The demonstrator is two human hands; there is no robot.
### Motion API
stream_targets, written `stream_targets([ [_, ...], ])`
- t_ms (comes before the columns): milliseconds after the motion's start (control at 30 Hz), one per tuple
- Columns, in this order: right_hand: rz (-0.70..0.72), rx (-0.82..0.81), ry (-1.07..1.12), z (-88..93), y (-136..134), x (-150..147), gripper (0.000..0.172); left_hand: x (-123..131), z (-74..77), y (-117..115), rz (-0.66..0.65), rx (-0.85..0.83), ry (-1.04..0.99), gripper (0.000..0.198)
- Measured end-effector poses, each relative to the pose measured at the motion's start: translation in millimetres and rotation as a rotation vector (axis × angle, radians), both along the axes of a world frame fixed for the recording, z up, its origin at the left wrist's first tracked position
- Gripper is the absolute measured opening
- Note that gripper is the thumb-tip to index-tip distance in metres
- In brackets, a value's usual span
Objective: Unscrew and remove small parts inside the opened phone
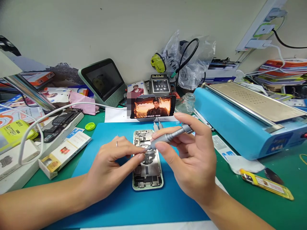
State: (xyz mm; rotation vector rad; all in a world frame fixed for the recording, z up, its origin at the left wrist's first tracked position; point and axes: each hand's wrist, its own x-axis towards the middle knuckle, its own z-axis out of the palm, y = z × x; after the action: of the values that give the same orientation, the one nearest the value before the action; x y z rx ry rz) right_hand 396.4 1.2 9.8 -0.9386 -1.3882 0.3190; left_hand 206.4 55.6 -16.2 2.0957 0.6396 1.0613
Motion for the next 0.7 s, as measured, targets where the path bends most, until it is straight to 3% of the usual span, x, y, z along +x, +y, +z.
stream_targets([
  [700,-0.004,0.008,-0.005,-1.8,-1.3,-0.9,0.060,1.0,-0.4,2.3,0.005,0.002,0.024,0.013],
])
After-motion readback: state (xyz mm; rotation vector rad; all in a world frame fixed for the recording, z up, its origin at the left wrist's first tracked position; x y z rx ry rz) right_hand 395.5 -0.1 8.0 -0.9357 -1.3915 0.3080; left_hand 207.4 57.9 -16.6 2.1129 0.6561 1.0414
